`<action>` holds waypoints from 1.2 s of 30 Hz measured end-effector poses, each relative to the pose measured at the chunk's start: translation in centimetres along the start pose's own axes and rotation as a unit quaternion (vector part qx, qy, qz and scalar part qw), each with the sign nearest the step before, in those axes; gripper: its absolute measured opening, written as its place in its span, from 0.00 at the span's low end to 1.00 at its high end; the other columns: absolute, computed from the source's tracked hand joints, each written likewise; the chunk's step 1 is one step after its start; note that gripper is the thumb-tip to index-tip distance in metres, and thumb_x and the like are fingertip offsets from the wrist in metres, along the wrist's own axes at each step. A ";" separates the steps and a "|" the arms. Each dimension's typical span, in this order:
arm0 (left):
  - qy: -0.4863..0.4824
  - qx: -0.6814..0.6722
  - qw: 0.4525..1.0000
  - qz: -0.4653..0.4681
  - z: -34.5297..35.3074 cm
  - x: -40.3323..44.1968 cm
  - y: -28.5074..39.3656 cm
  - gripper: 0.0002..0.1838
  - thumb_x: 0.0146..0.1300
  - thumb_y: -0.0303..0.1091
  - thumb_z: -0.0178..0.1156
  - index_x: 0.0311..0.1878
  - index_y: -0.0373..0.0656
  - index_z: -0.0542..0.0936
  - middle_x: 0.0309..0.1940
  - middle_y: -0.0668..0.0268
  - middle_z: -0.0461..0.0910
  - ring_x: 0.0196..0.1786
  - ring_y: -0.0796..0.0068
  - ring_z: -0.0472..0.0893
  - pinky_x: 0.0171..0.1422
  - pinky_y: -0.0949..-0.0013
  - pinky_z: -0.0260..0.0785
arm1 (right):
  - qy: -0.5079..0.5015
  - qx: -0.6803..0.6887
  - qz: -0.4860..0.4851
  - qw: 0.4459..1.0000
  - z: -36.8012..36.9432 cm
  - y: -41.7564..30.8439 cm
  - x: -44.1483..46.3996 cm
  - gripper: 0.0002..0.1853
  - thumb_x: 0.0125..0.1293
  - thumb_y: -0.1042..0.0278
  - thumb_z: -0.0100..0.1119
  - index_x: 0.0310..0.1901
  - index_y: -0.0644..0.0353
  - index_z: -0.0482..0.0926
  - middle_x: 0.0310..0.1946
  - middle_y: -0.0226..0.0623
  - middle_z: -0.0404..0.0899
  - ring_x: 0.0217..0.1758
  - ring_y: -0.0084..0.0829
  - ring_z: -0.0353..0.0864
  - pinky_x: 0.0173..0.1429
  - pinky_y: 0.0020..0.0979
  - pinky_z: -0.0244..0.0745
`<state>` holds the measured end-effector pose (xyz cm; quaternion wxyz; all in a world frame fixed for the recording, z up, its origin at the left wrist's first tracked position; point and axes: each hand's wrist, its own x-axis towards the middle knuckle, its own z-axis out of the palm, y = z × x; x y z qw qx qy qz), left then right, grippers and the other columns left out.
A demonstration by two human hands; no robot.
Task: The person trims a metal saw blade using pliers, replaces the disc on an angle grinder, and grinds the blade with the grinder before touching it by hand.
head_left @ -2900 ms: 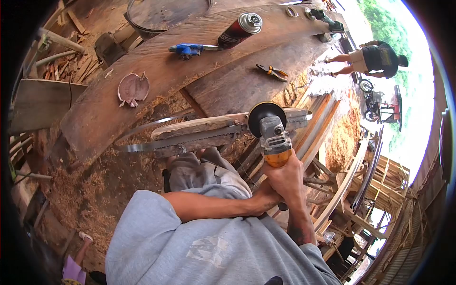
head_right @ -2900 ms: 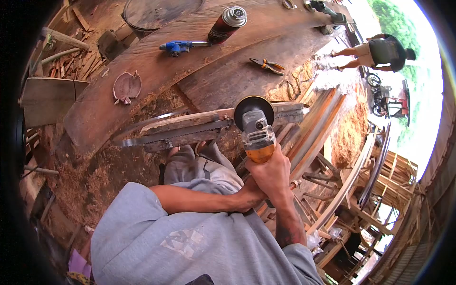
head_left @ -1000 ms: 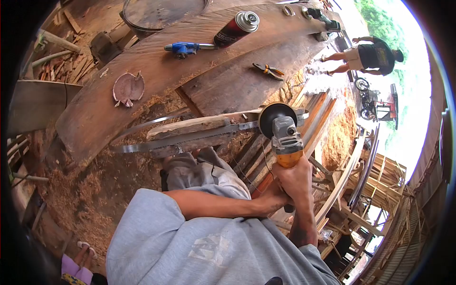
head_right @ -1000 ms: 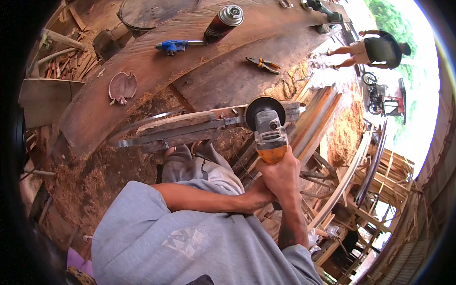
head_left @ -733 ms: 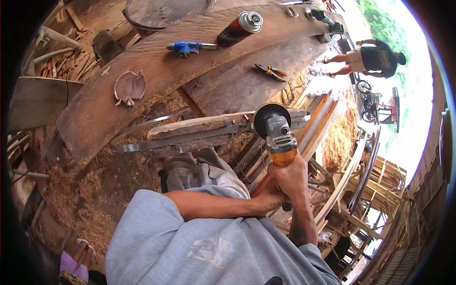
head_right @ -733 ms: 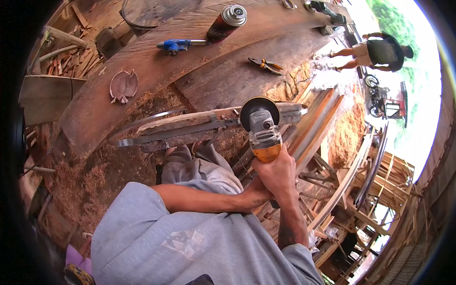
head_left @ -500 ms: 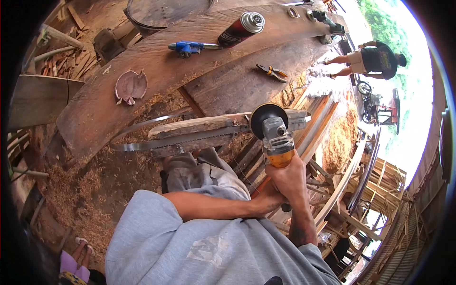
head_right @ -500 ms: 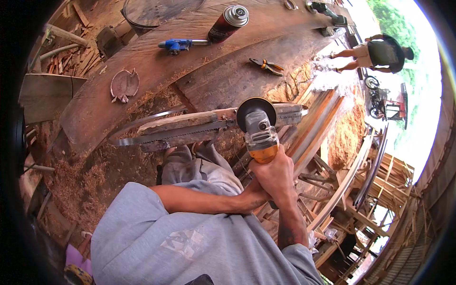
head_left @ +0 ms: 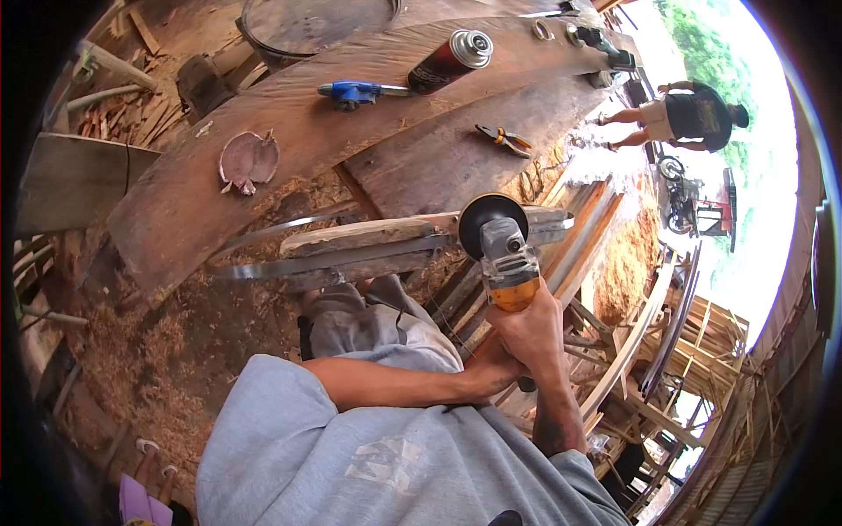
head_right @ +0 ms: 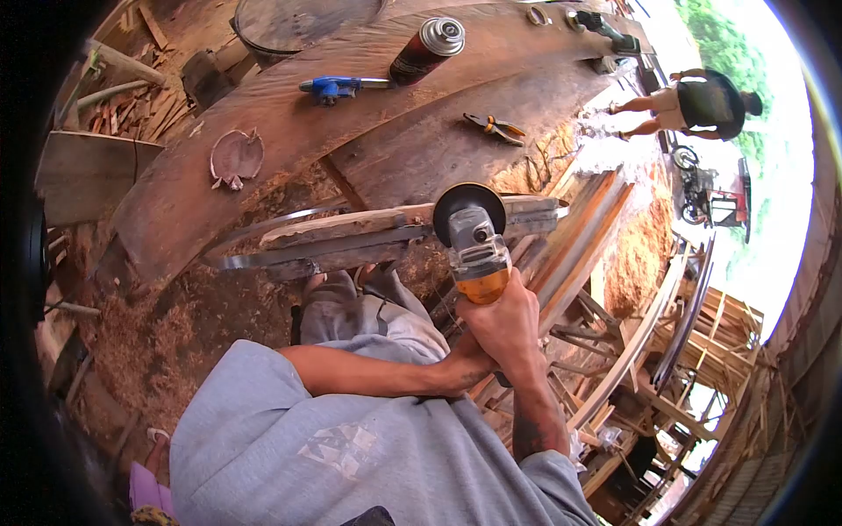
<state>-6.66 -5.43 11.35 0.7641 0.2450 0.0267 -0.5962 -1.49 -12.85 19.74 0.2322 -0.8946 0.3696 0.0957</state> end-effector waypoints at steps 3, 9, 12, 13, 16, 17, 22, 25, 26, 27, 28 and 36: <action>-0.013 0.014 1.000 0.007 -0.1 0.2 0.0 0.25 0.56 0.28 0.77 0.56 0.39 0.77 0.49 0.68 0.81 0.50 0.77 0.81 0.52 0.67 0.76 | 0.004 0.011 0.002 1.000 -0.1 -0.1 0.0 0.26 0.49 0.64 0.74 0.49 0.68 0.80 0.38 0.58 0.87 0.48 0.59 0.88 0.52 0.49 0.81; -0.055 -0.062 0.997 0.002 -0.4 0.2 -1.2 0.26 0.56 0.28 0.77 0.56 0.39 0.77 0.48 0.68 0.81 0.50 0.78 0.81 0.52 0.67 0.76 | -0.009 0.000 0.007 1.000 0.0 -0.2 -0.2 0.27 0.49 0.64 0.74 0.50 0.68 0.80 0.39 0.58 0.87 0.48 0.59 0.88 0.53 0.48 0.81; -0.020 -0.032 0.999 0.021 -0.2 0.1 -0.9 0.26 0.56 0.29 0.77 0.56 0.39 0.77 0.48 0.69 0.82 0.50 0.78 0.81 0.51 0.68 0.76 | -0.010 0.000 0.007 1.000 -0.1 -0.2 -0.2 0.28 0.49 0.63 0.74 0.51 0.68 0.80 0.39 0.58 0.87 0.49 0.59 0.88 0.53 0.48 0.81; -0.007 -0.022 0.999 0.028 -0.2 0.2 -0.8 0.26 0.56 0.29 0.77 0.56 0.39 0.77 0.48 0.69 0.82 0.49 0.78 0.81 0.51 0.68 0.76 | -0.010 -0.001 0.005 1.000 0.0 0.0 -0.1 0.28 0.49 0.63 0.74 0.51 0.68 0.80 0.39 0.58 0.87 0.49 0.59 0.88 0.53 0.48 0.81; -0.046 -0.007 0.999 0.011 0.5 0.6 -0.2 0.26 0.56 0.30 0.78 0.56 0.39 0.77 0.48 0.68 0.82 0.50 0.78 0.82 0.50 0.68 0.77 | 0.020 -0.010 0.029 0.999 -0.7 0.9 -0.2 0.28 0.49 0.63 0.75 0.51 0.67 0.80 0.39 0.58 0.87 0.49 0.58 0.88 0.53 0.48 0.81; -0.055 -0.018 0.998 0.001 1.0 0.5 0.1 0.21 0.56 0.26 0.75 0.53 0.39 0.79 0.41 0.69 0.83 0.44 0.78 0.83 0.45 0.69 0.77 | 0.027 -0.011 0.032 0.999 -1.2 1.2 -0.3 0.27 0.49 0.63 0.75 0.51 0.67 0.80 0.39 0.58 0.87 0.49 0.58 0.88 0.53 0.48 0.82; -0.054 -0.019 0.997 0.045 2.9 1.4 -0.9 0.17 0.56 0.23 0.73 0.49 0.38 0.81 0.34 0.68 0.85 0.36 0.77 0.85 0.38 0.69 0.78 | 0.045 -0.005 0.038 0.998 -2.9 2.0 -0.6 0.25 0.50 0.64 0.74 0.50 0.66 0.80 0.40 0.58 0.88 0.49 0.58 0.88 0.52 0.49 0.82; -0.014 -0.040 0.997 0.062 3.0 1.9 -1.5 0.16 0.55 0.23 0.73 0.47 0.38 0.81 0.34 0.68 0.85 0.34 0.77 0.85 0.36 0.70 0.77 | 0.037 -0.009 0.037 0.999 -2.6 2.3 -0.3 0.25 0.50 0.64 0.73 0.50 0.66 0.81 0.40 0.58 0.88 0.49 0.58 0.88 0.52 0.49 0.82; -0.020 -0.031 0.998 0.045 2.5 1.9 -1.7 0.16 0.54 0.23 0.73 0.46 0.39 0.81 0.34 0.68 0.85 0.35 0.77 0.85 0.36 0.70 0.77 | 0.036 -0.008 0.038 0.999 -2.3 2.5 -0.2 0.25 0.50 0.64 0.73 0.50 0.66 0.81 0.40 0.58 0.88 0.49 0.58 0.88 0.52 0.49 0.82; -0.026 -0.021 0.999 0.027 2.1 1.9 -2.1 0.16 0.53 0.23 0.74 0.45 0.39 0.82 0.34 0.68 0.85 0.35 0.77 0.85 0.36 0.70 0.77 | 0.033 -0.011 0.033 0.999 -1.9 2.7 0.0 0.25 0.50 0.64 0.73 0.49 0.66 0.81 0.40 0.58 0.88 0.49 0.58 0.88 0.52 0.49 0.82; -0.025 -0.020 0.999 0.025 1.8 2.0 -2.5 0.16 0.53 0.23 0.74 0.45 0.39 0.82 0.34 0.68 0.85 0.35 0.77 0.85 0.36 0.70 0.77 | 0.033 -0.013 0.030 0.999 -1.7 2.7 0.0 0.25 0.50 0.63 0.73 0.49 0.66 0.81 0.40 0.58 0.88 0.49 0.58 0.88 0.52 0.49 0.82; -0.007 -0.028 0.999 0.033 1.5 2.4 -2.3 0.17 0.54 0.25 0.75 0.46 0.39 0.82 0.35 0.69 0.85 0.37 0.79 0.84 0.38 0.70 0.77 | 0.020 0.001 0.017 1.000 -1.3 2.6 0.5 0.26 0.50 0.62 0.73 0.49 0.68 0.80 0.39 0.58 0.88 0.48 0.59 0.88 0.52 0.49 0.82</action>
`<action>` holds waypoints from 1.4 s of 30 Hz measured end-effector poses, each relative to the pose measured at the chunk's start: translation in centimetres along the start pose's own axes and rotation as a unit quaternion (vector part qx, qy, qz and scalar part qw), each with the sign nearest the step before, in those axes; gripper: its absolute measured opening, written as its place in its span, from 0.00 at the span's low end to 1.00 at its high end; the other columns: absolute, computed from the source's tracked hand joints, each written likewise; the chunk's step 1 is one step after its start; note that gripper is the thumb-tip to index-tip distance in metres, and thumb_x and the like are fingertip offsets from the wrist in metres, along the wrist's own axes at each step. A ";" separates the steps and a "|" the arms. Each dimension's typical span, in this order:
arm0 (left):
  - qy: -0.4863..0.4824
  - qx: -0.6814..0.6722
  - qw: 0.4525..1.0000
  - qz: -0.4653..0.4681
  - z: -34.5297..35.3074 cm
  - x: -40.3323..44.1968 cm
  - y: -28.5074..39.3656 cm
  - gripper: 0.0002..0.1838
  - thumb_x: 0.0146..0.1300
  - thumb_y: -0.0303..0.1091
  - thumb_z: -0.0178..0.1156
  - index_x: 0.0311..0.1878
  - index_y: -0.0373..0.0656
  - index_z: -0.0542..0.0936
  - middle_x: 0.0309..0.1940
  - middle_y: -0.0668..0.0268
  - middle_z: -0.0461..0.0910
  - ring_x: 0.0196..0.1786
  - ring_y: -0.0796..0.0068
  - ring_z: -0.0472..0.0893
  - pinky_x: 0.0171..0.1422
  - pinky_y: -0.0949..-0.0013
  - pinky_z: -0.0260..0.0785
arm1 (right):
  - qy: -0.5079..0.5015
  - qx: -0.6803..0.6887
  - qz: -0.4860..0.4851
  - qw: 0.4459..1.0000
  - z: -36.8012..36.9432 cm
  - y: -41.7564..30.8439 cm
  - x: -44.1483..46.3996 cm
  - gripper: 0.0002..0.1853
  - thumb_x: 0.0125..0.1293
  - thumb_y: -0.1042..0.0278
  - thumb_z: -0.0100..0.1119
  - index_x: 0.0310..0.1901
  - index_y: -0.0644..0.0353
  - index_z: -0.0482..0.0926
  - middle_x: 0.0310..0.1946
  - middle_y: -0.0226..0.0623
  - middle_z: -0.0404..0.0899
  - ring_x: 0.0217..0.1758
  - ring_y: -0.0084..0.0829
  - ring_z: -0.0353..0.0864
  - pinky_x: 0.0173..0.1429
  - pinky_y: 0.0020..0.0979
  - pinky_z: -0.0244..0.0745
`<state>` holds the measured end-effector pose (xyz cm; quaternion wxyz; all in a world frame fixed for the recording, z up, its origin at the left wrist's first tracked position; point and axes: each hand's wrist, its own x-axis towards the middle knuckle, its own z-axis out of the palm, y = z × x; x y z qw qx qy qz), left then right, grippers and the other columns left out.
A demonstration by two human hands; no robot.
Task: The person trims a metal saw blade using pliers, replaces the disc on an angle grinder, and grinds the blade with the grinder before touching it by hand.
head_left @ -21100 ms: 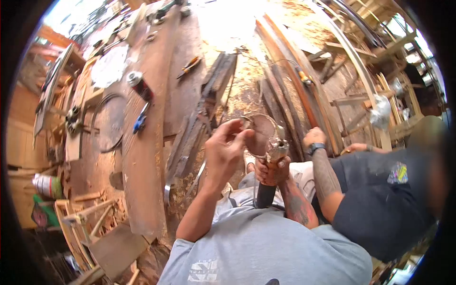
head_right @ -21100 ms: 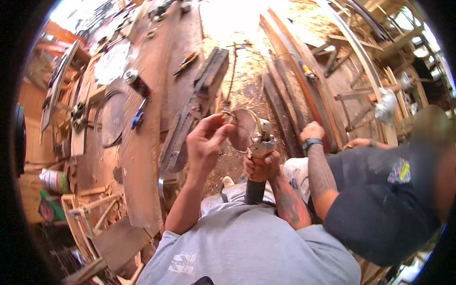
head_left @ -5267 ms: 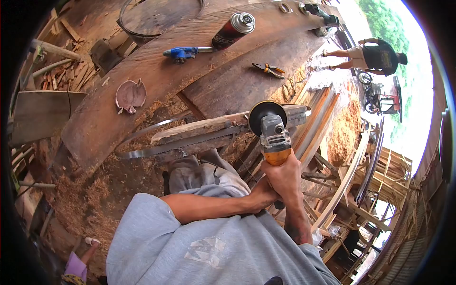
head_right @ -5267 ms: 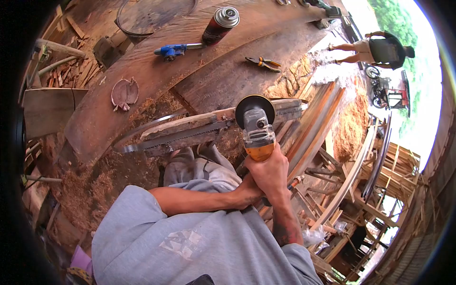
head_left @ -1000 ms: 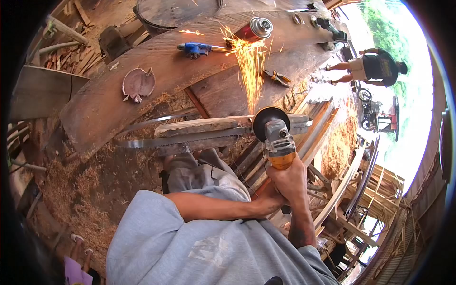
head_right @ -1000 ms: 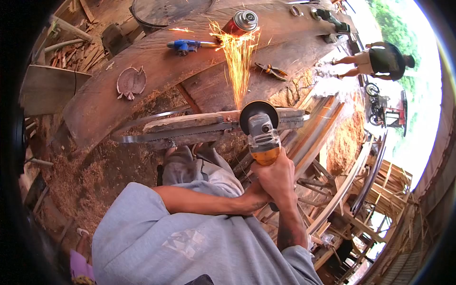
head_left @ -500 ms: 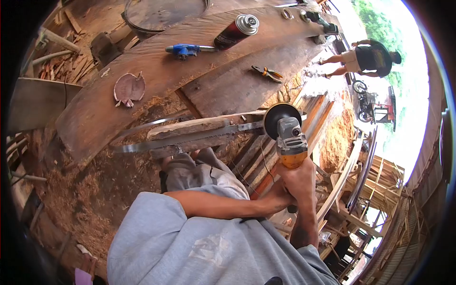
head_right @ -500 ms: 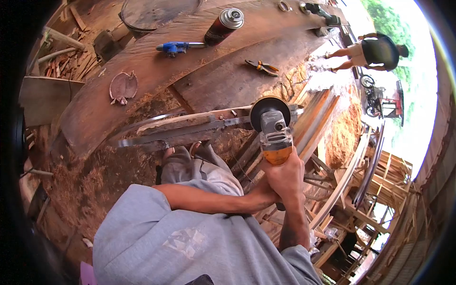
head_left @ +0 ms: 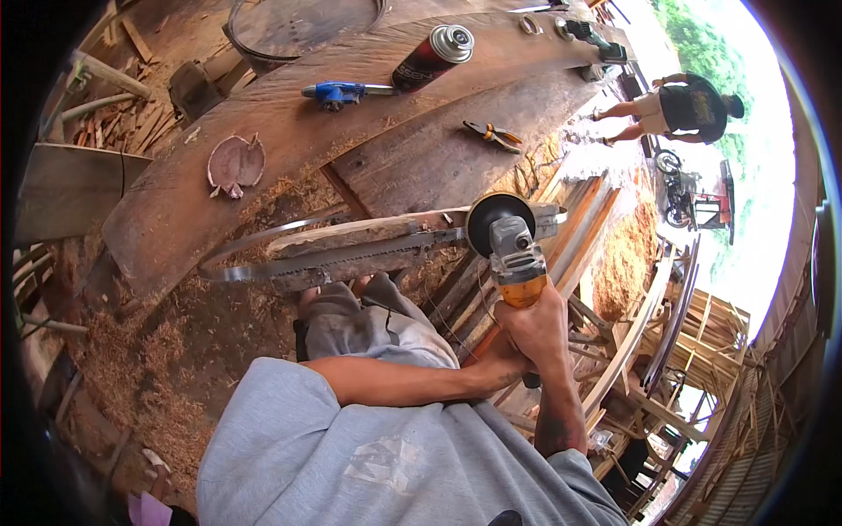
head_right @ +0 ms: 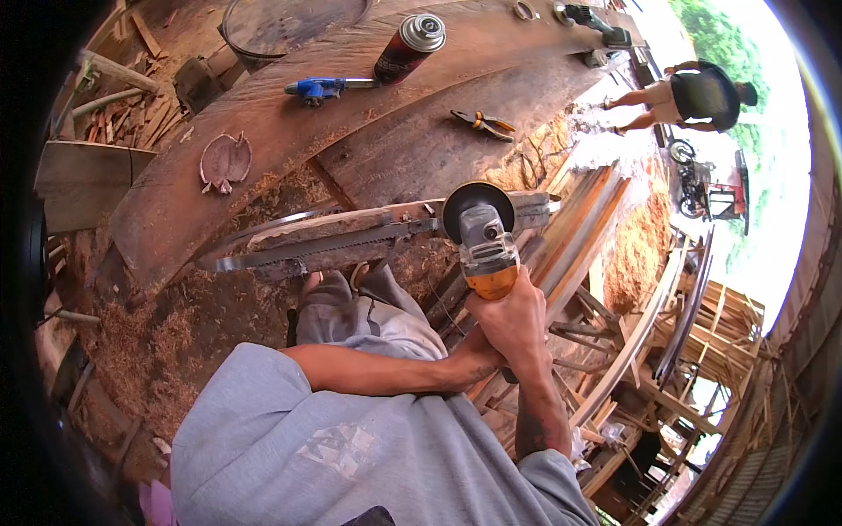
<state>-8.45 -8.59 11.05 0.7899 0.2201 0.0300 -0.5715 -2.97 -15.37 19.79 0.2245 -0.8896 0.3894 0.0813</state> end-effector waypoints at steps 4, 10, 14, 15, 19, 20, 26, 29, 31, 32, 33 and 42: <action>-0.005 0.037 0.999 0.003 -0.2 -0.2 0.4 0.19 0.55 0.27 0.75 0.48 0.38 0.81 0.38 0.69 0.84 0.39 0.79 0.84 0.39 0.70 0.77 | -0.011 -0.010 0.002 1.000 0.2 0.3 0.0 0.26 0.49 0.62 0.73 0.49 0.68 0.79 0.38 0.59 0.87 0.48 0.59 0.88 0.52 0.49 0.81; -0.047 0.029 0.998 -0.019 -1.2 -0.5 0.3 0.34 0.59 0.33 0.77 0.64 0.38 0.70 0.57 0.67 0.77 0.56 0.77 0.79 0.56 0.67 0.76 | -0.016 0.016 -0.016 1.000 0.6 -0.1 -0.1 0.27 0.49 0.62 0.74 0.49 0.68 0.79 0.38 0.58 0.87 0.48 0.59 0.88 0.52 0.49 0.81; -0.036 -0.001 0.999 -0.027 -1.0 -0.7 0.5 0.33 0.58 0.32 0.78 0.63 0.39 0.71 0.56 0.67 0.77 0.56 0.77 0.79 0.58 0.68 0.75 | -0.014 0.008 -0.012 1.000 0.4 -0.7 -0.2 0.27 0.49 0.62 0.74 0.49 0.68 0.79 0.38 0.58 0.87 0.48 0.59 0.88 0.52 0.49 0.81; -0.030 0.003 0.999 -0.030 -1.0 -0.6 0.5 0.33 0.58 0.32 0.78 0.63 0.39 0.71 0.56 0.67 0.77 0.56 0.77 0.79 0.58 0.68 0.75 | -0.013 0.007 -0.010 1.000 0.4 -0.5 -0.1 0.27 0.49 0.62 0.74 0.49 0.68 0.79 0.38 0.58 0.87 0.48 0.59 0.88 0.52 0.49 0.81; -0.034 0.009 0.998 -0.050 -1.0 -0.5 0.1 0.33 0.58 0.32 0.78 0.63 0.39 0.72 0.55 0.68 0.78 0.56 0.77 0.79 0.58 0.67 0.75 | -0.020 0.002 -0.013 1.000 0.5 -0.5 -0.1 0.26 0.49 0.63 0.74 0.49 0.68 0.79 0.38 0.58 0.87 0.48 0.59 0.88 0.52 0.49 0.82; -0.025 0.001 0.999 -0.027 -1.0 -0.6 -0.2 0.33 0.57 0.32 0.78 0.63 0.40 0.72 0.55 0.67 0.78 0.56 0.77 0.79 0.58 0.67 0.75 | -0.020 0.002 -0.013 1.000 0.5 -0.5 -0.1 0.26 0.49 0.63 0.74 0.49 0.68 0.79 0.38 0.58 0.87 0.48 0.59 0.88 0.52 0.49 0.82; 0.001 0.033 0.999 0.005 -0.7 -1.0 0.3 0.25 0.57 0.30 0.77 0.56 0.39 0.77 0.49 0.68 0.81 0.51 0.78 0.81 0.52 0.68 0.76 | -0.011 -0.001 -0.022 1.000 0.7 -0.2 -0.1 0.26 0.49 0.64 0.74 0.48 0.68 0.79 0.38 0.58 0.87 0.48 0.60 0.87 0.52 0.49 0.81; 0.025 0.022 0.999 0.039 -0.3 -1.1 0.4 0.18 0.57 0.27 0.76 0.49 0.40 0.81 0.43 0.70 0.84 0.45 0.80 0.83 0.47 0.69 0.77 | -0.016 0.011 -0.029 0.999 0.8 -0.3 -0.3 0.26 0.49 0.63 0.74 0.48 0.68 0.79 0.38 0.59 0.87 0.48 0.60 0.87 0.52 0.49 0.81; 0.029 0.011 0.998 0.047 -0.4 -1.1 0.4 0.19 0.56 0.27 0.76 0.50 0.40 0.81 0.43 0.70 0.84 0.45 0.80 0.83 0.48 0.69 0.76 | -0.013 -0.009 -0.022 1.000 0.6 -1.0 -0.4 0.26 0.49 0.63 0.74 0.48 0.69 0.78 0.38 0.59 0.87 0.48 0.60 0.87 0.52 0.49 0.82; 0.026 0.009 0.999 0.038 -0.5 -1.1 0.2 0.19 0.56 0.28 0.76 0.50 0.40 0.81 0.43 0.70 0.84 0.45 0.80 0.83 0.47 0.70 0.76 | -0.014 -0.009 -0.023 1.000 0.7 -0.9 -0.3 0.26 0.49 0.63 0.74 0.48 0.69 0.78 0.38 0.59 0.87 0.48 0.60 0.87 0.52 0.49 0.82; 0.023 0.007 0.999 0.029 -0.6 -1.1 0.1 0.19 0.56 0.29 0.77 0.49 0.40 0.81 0.43 0.70 0.84 0.45 0.80 0.83 0.47 0.70 0.76 | -0.015 -0.004 -0.019 1.000 0.7 -0.7 -0.3 0.26 0.49 0.63 0.74 0.48 0.69 0.78 0.38 0.59 0.87 0.48 0.60 0.87 0.52 0.49 0.81; -0.004 -0.035 0.999 0.023 -0.4 -1.2 0.3 0.18 0.55 0.28 0.77 0.47 0.39 0.81 0.39 0.70 0.84 0.42 0.78 0.83 0.43 0.69 0.77 | -0.007 -0.005 -0.016 1.000 0.6 -0.6 -0.4 0.27 0.49 0.63 0.74 0.49 0.68 0.79 0.39 0.58 0.87 0.48 0.58 0.88 0.52 0.48 0.82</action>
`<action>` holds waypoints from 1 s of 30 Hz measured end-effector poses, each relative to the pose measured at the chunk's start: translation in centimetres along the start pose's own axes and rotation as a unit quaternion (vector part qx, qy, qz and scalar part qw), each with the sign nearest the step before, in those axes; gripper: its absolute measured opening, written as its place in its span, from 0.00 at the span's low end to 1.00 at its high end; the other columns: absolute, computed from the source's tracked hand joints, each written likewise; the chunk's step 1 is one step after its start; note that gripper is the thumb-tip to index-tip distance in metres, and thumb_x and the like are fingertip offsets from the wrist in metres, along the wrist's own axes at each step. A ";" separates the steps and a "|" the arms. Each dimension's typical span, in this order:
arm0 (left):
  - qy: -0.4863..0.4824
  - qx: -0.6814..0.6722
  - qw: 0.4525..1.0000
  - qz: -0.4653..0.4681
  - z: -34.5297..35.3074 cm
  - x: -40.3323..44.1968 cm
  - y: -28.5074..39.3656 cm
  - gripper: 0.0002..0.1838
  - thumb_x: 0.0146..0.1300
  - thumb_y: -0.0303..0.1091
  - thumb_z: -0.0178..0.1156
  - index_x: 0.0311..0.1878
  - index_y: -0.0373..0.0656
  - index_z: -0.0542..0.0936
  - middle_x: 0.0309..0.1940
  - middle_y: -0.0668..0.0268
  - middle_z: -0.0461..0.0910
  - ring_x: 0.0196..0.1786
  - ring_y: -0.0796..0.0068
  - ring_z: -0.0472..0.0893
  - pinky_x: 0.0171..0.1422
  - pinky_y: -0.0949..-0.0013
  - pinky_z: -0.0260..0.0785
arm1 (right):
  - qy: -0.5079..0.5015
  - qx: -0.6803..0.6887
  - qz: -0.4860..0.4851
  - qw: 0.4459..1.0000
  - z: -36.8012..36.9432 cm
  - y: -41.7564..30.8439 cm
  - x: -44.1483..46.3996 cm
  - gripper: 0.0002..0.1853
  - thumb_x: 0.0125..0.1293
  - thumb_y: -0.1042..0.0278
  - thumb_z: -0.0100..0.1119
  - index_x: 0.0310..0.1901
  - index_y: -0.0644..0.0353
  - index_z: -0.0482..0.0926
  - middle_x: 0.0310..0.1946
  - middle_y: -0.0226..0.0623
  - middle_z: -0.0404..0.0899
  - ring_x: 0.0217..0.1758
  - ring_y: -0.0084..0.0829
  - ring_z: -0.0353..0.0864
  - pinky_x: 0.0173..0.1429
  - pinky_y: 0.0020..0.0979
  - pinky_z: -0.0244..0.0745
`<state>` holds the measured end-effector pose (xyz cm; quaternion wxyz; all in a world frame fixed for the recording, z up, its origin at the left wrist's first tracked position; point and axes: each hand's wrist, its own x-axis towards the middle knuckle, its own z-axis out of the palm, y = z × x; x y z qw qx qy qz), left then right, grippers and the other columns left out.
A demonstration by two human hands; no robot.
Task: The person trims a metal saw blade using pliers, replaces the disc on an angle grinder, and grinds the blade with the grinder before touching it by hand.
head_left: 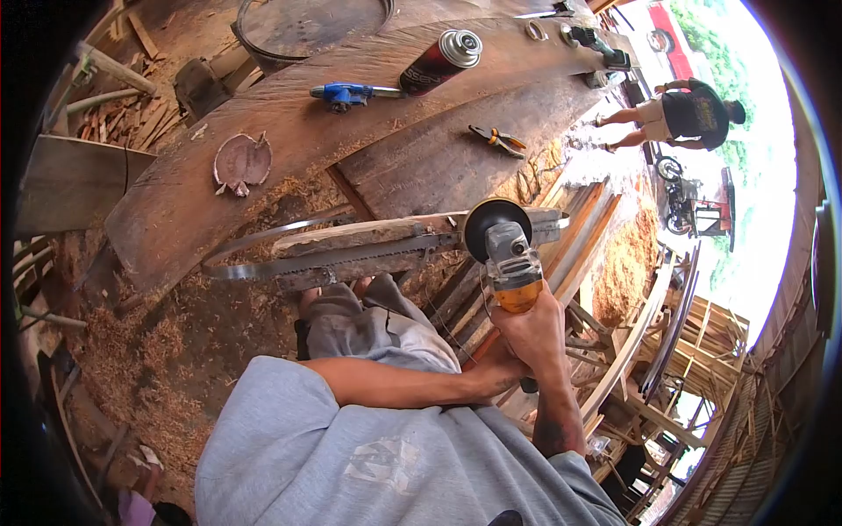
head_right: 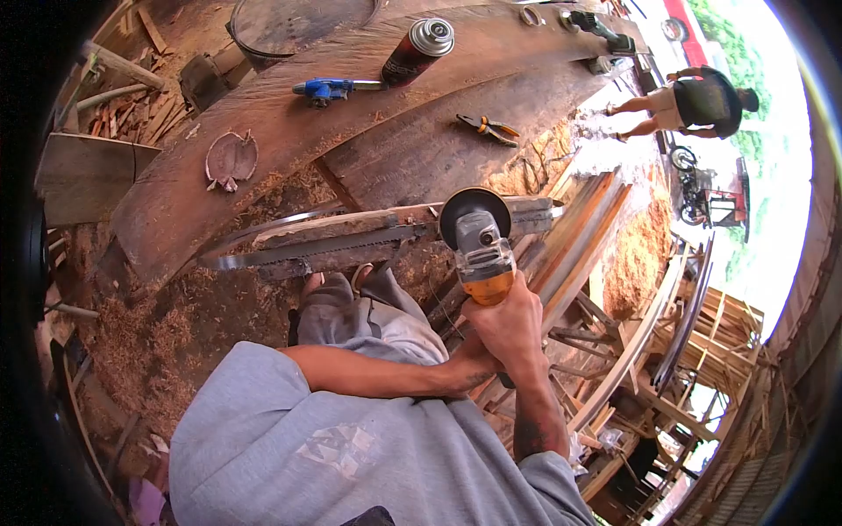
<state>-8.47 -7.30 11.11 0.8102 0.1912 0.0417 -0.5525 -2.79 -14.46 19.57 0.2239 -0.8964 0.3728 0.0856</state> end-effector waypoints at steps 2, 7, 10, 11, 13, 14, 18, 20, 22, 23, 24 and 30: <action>-0.010 0.017 1.000 -0.012 0.2 0.5 -0.4 0.18 0.54 0.26 0.77 0.47 0.39 0.81 0.39 0.70 0.84 0.41 0.78 0.84 0.43 0.70 0.77 | 0.001 0.000 0.010 1.000 -0.7 0.1 -0.1 0.26 0.50 0.64 0.74 0.50 0.68 0.79 0.39 0.58 0.88 0.48 0.58 0.88 0.52 0.47 0.82; -0.026 0.019 0.999 -0.015 2.1 0.1 1.0 0.21 0.51 0.24 0.77 0.49 0.39 0.81 0.39 0.69 0.85 0.41 0.77 0.85 0.43 0.70 0.78 | 0.032 0.033 0.042 0.998 -2.4 0.3 -1.0 0.25 0.51 0.65 0.74 0.51 0.66 0.81 0.39 0.55 0.88 0.48 0.54 0.90 0.52 0.46 0.83; -0.036 0.023 0.999 -0.024 2.2 0.2 0.9 0.26 0.49 0.23 0.78 0.52 0.39 0.80 0.40 0.69 0.86 0.42 0.77 0.85 0.42 0.69 0.78 | 0.034 0.022 0.053 0.998 -2.7 0.3 -1.1 0.25 0.51 0.65 0.73 0.51 0.65 0.81 0.40 0.54 0.89 0.48 0.54 0.90 0.52 0.46 0.83; -0.039 0.055 0.997 -0.036 1.6 0.3 0.5 0.26 0.49 0.24 0.78 0.53 0.39 0.80 0.41 0.69 0.86 0.42 0.77 0.85 0.42 0.69 0.78 | 0.027 0.027 0.057 0.998 -2.5 0.4 -1.1 0.25 0.51 0.65 0.73 0.51 0.64 0.81 0.40 0.54 0.89 0.48 0.54 0.90 0.52 0.46 0.83; -0.041 0.088 0.994 -0.049 0.9 0.5 0.0 0.27 0.49 0.24 0.78 0.54 0.39 0.79 0.41 0.70 0.86 0.42 0.77 0.85 0.41 0.69 0.78 | 0.024 0.035 0.044 0.998 -1.6 0.7 -0.8 0.25 0.50 0.64 0.73 0.50 0.65 0.81 0.39 0.55 0.88 0.48 0.55 0.89 0.52 0.46 0.82; -0.005 0.090 0.996 -0.020 0.8 0.5 -0.4 0.26 0.49 0.24 0.78 0.53 0.39 0.80 0.40 0.70 0.86 0.41 0.77 0.85 0.40 0.70 0.78 | 0.021 0.042 0.031 0.998 -1.1 0.8 -0.7 0.25 0.50 0.64 0.73 0.50 0.66 0.81 0.39 0.56 0.88 0.48 0.55 0.89 0.52 0.46 0.82; 0.014 0.028 0.999 -0.011 0.0 0.5 -0.3 0.22 0.50 0.25 0.77 0.49 0.39 0.82 0.40 0.69 0.85 0.41 0.77 0.85 0.41 0.69 0.79 | 0.009 0.043 0.009 0.999 -0.2 0.6 0.0 0.26 0.49 0.63 0.72 0.49 0.68 0.80 0.39 0.57 0.88 0.48 0.56 0.89 0.52 0.47 0.82; -0.003 0.045 0.998 -0.034 -0.4 0.4 -0.1 0.23 0.52 0.26 0.76 0.52 0.38 0.80 0.44 0.68 0.84 0.45 0.77 0.84 0.45 0.69 0.79 | 0.007 0.033 0.005 0.999 -0.1 0.5 0.0 0.26 0.49 0.63 0.72 0.49 0.69 0.80 0.39 0.58 0.87 0.48 0.58 0.88 0.52 0.47 0.82; -0.023 0.062 0.996 -0.058 -0.7 0.5 -0.1 0.24 0.55 0.26 0.75 0.55 0.37 0.78 0.48 0.66 0.83 0.48 0.77 0.84 0.49 0.68 0.78 | 0.002 0.033 0.008 0.999 0.0 0.4 0.1 0.26 0.49 0.63 0.72 0.49 0.69 0.80 0.39 0.59 0.87 0.48 0.58 0.88 0.52 0.48 0.81; -0.018 0.070 0.996 -0.045 -0.7 0.4 -0.1 0.25 0.55 0.26 0.75 0.55 0.37 0.77 0.48 0.66 0.83 0.49 0.76 0.84 0.49 0.68 0.79 | -0.003 0.034 0.011 0.999 0.0 0.4 0.1 0.26 0.49 0.63 0.72 0.49 0.69 0.80 0.39 0.59 0.87 0.48 0.59 0.88 0.52 0.48 0.81; -0.014 0.077 0.996 -0.032 -0.8 0.4 -0.2 0.25 0.55 0.26 0.75 0.56 0.37 0.77 0.48 0.66 0.83 0.49 0.76 0.84 0.49 0.68 0.79 | -0.002 0.034 0.011 0.999 0.1 0.3 0.1 0.26 0.49 0.63 0.72 0.49 0.69 0.80 0.39 0.59 0.87 0.48 0.59 0.88 0.52 0.48 0.81; 0.004 0.045 0.999 -0.007 -0.8 0.3 -0.5 0.25 0.55 0.26 0.75 0.56 0.37 0.77 0.49 0.65 0.83 0.49 0.75 0.84 0.50 0.67 0.79 | -0.010 0.012 0.008 1.000 0.3 -0.2 0.0 0.26 0.50 0.63 0.73 0.49 0.68 0.80 0.39 0.59 0.87 0.49 0.58 0.88 0.52 0.48 0.81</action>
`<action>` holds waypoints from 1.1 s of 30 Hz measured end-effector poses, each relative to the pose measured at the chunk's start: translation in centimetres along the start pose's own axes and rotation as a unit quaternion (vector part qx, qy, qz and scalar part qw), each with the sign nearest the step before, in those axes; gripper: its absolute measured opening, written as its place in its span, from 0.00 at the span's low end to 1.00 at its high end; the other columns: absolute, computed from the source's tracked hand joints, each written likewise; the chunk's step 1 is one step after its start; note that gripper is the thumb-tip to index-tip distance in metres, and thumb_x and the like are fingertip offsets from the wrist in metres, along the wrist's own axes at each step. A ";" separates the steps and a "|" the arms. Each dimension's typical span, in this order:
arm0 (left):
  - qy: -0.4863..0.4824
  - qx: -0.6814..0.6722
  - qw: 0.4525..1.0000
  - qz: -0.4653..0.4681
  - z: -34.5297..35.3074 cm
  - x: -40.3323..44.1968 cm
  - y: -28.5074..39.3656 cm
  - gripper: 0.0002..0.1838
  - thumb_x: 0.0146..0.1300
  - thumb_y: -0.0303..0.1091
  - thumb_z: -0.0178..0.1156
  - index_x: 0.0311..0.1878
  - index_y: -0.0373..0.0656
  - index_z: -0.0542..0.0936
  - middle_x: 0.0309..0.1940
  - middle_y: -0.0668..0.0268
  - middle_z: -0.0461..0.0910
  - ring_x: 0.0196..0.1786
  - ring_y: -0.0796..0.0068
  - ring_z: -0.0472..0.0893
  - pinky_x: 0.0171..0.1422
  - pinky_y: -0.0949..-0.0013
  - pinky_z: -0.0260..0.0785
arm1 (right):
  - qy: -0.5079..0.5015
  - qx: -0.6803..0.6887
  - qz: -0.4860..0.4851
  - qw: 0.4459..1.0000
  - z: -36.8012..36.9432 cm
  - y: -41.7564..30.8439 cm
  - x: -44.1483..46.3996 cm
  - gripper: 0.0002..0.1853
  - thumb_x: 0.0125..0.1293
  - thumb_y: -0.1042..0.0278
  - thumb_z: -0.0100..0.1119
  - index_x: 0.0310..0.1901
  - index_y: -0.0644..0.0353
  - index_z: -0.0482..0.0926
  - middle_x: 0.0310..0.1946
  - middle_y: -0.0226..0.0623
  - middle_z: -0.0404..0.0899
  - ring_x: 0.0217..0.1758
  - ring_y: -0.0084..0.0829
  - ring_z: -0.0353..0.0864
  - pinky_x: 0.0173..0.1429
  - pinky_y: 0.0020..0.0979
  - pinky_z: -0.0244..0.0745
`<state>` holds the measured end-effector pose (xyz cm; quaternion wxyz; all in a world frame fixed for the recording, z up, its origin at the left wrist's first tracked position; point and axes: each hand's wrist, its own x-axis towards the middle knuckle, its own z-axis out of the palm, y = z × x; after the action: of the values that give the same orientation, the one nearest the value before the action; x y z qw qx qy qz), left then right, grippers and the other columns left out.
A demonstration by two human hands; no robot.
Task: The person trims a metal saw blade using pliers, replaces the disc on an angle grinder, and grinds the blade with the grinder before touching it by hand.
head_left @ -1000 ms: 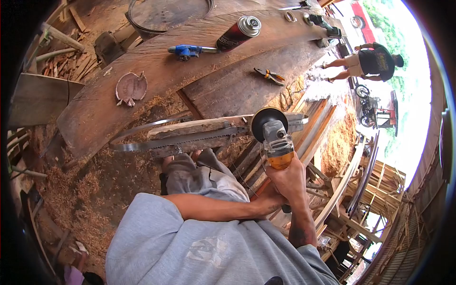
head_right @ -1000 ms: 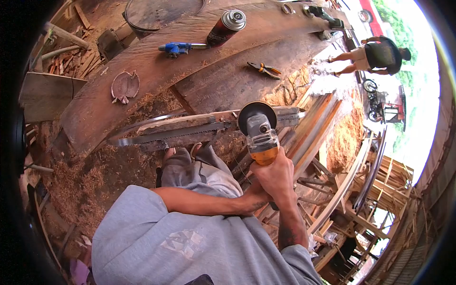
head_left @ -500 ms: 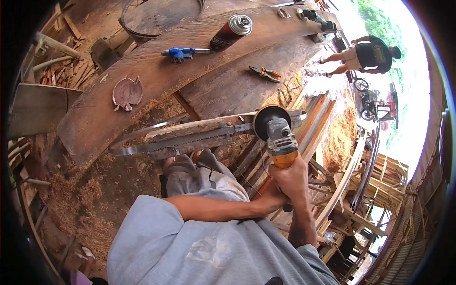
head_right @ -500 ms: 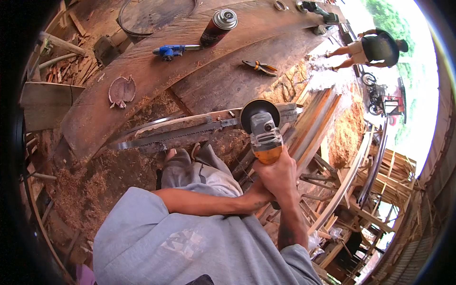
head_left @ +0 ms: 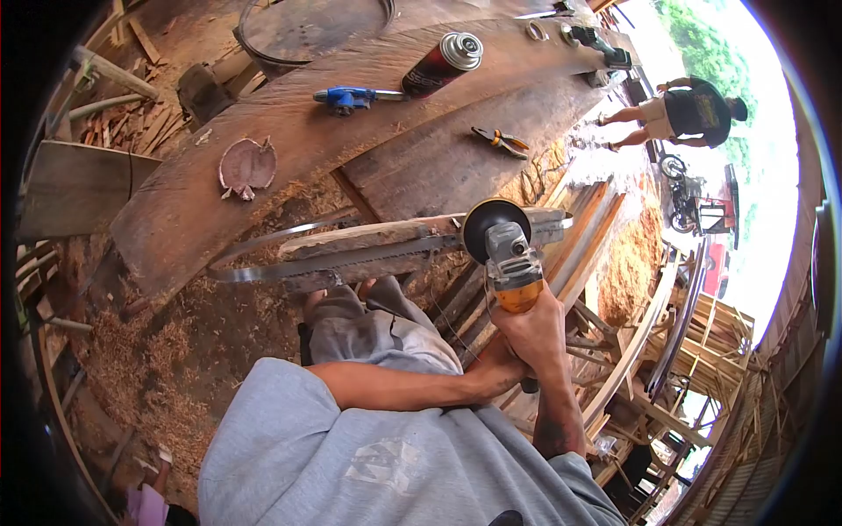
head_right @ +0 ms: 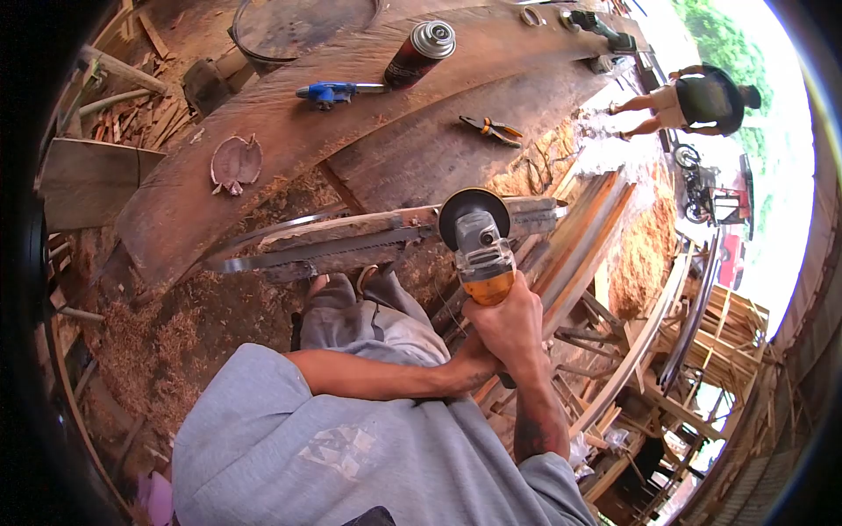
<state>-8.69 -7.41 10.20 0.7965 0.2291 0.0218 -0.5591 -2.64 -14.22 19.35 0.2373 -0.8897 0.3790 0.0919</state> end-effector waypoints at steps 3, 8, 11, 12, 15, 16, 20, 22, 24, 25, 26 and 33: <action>0.019 0.043 0.999 -0.001 0.3 -1.0 1.6 0.16 0.55 0.27 0.73 0.47 0.39 0.82 0.41 0.68 0.85 0.43 0.78 0.83 0.45 0.68 0.77 | -0.007 0.010 -0.005 1.000 0.0 -0.6 -0.2 0.26 0.50 0.62 0.73 0.49 0.68 0.79 0.39 0.58 0.87 0.49 0.58 0.88 0.53 0.48 0.81; 0.001 -0.013 1.000 -0.012 -0.3 -1.3 0.9 0.17 0.55 0.28 0.74 0.47 0.40 0.82 0.40 0.68 0.85 0.43 0.78 0.84 0.46 0.68 0.77 | -0.018 0.000 -0.011 1.000 0.2 -1.3 -0.3 0.27 0.49 0.62 0.74 0.48 0.69 0.79 0.38 0.58 0.87 0.49 0.58 0.88 0.53 0.48 0.82; 0.013 -0.009 1.000 0.011 0.0 -1.5 1.4 0.17 0.55 0.28 0.75 0.47 0.39 0.81 0.40 0.68 0.85 0.42 0.77 0.84 0.44 0.67 0.77 | -0.014 0.004 -0.020 1.000 0.3 -1.5 -0.3 0.26 0.49 0.62 0.74 0.48 0.69 0.79 0.38 0.58 0.87 0.49 0.58 0.88 0.53 0.48 0.82; 0.027 0.014 0.999 0.027 0.1 -1.4 1.6 0.17 0.55 0.29 0.75 0.47 0.38 0.81 0.39 0.68 0.85 0.41 0.77 0.84 0.43 0.67 0.77 | -0.015 0.003 -0.021 1.000 0.3 -1.4 -0.3 0.26 0.49 0.62 0.74 0.48 0.69 0.79 0.38 0.58 0.87 0.49 0.58 0.88 0.53 0.48 0.82; -0.020 0.006 0.999 -0.049 -0.5 -1.1 2.1 0.30 0.54 0.33 0.80 0.58 0.38 0.76 0.50 0.66 0.82 0.50 0.76 0.82 0.51 0.67 0.77 | -0.009 -0.012 -0.017 1.000 0.2 -1.2 -0.1 0.27 0.50 0.62 0.74 0.49 0.69 0.79 0.39 0.58 0.87 0.49 0.58 0.88 0.53 0.48 0.82; -0.036 0.004 0.997 -0.074 -0.6 -1.0 2.0 0.34 0.54 0.34 0.81 0.61 0.38 0.74 0.54 0.65 0.81 0.53 0.75 0.81 0.54 0.67 0.78 | -0.011 -0.008 -0.013 1.000 0.1 -1.2 -0.1 0.27 0.50 0.62 0.74 0.49 0.69 0.79 0.39 0.58 0.87 0.49 0.58 0.88 0.53 0.48 0.82; 0.006 -0.008 1.000 0.004 0.2 -1.4 2.0 0.27 0.55 0.33 0.79 0.54 0.37 0.77 0.46 0.67 0.81 0.48 0.77 0.82 0.50 0.67 0.77 | -0.012 -0.001 -0.014 1.000 0.2 -1.5 -0.2 0.26 0.50 0.62 0.74 0.48 0.69 0.79 0.38 0.58 0.87 0.49 0.58 0.87 0.53 0.48 0.82; 0.038 0.029 0.998 0.041 0.5 -1.6 2.5 0.18 0.54 0.30 0.77 0.46 0.37 0.82 0.37 0.68 0.84 0.41 0.78 0.84 0.43 0.68 0.77 | -0.014 0.002 -0.014 1.000 0.2 -2.0 -0.4 0.26 0.50 0.63 0.74 0.48 0.69 0.79 0.38 0.58 0.87 0.49 0.58 0.87 0.53 0.48 0.82; 0.058 0.017 0.996 0.062 0.7 -1.7 2.6 0.18 0.54 0.29 0.76 0.46 0.37 0.82 0.33 0.69 0.84 0.38 0.79 0.84 0.40 0.68 0.77 | -0.017 0.003 -0.017 1.000 0.2 -1.8 -0.4 0.25 0.50 0.63 0.74 0.47 0.69 0.79 0.38 0.58 0.87 0.49 0.58 0.88 0.53 0.48 0.82; 0.058 0.017 0.996 0.062 0.7 -1.5 2.7 0.18 0.54 0.29 0.76 0.46 0.37 0.82 0.33 0.69 0.84 0.38 0.79 0.84 0.40 0.68 0.77 | -0.011 -0.001 -0.014 1.000 0.2 -1.1 -0.2 0.25 0.50 0.63 0.74 0.48 0.69 0.79 0.38 0.58 0.87 0.49 0.58 0.88 0.53 0.48 0.82; 0.028 0.008 0.998 0.050 0.7 -1.3 2.9 0.17 0.54 0.28 0.75 0.47 0.37 0.82 0.33 0.69 0.84 0.37 0.79 0.84 0.40 0.68 0.77 | -0.004 -0.005 -0.011 1.000 0.1 -0.7 0.0 0.26 0.50 0.63 0.73 0.49 0.68 0.80 0.38 0.57 0.87 0.49 0.58 0.88 0.53 0.48 0.82; -0.091 0.032 0.994 -0.048 3.6 0.1 0.2 0.17 0.50 0.22 0.74 0.43 0.37 0.81 0.31 0.67 0.83 0.34 0.74 0.84 0.35 0.67 0.75 | 0.119 0.053 0.069 0.989 -4.3 1.9 -2.9 0.20 0.51 0.66 0.74 0.44 0.67 0.84 0.36 0.51 0.88 0.37 0.42 0.91 0.45 0.40 0.82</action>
<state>-9.28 -8.87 13.40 0.7597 0.2017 -0.0576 -0.6155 -6.12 -15.61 23.40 0.2304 -0.8521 0.4696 -0.0183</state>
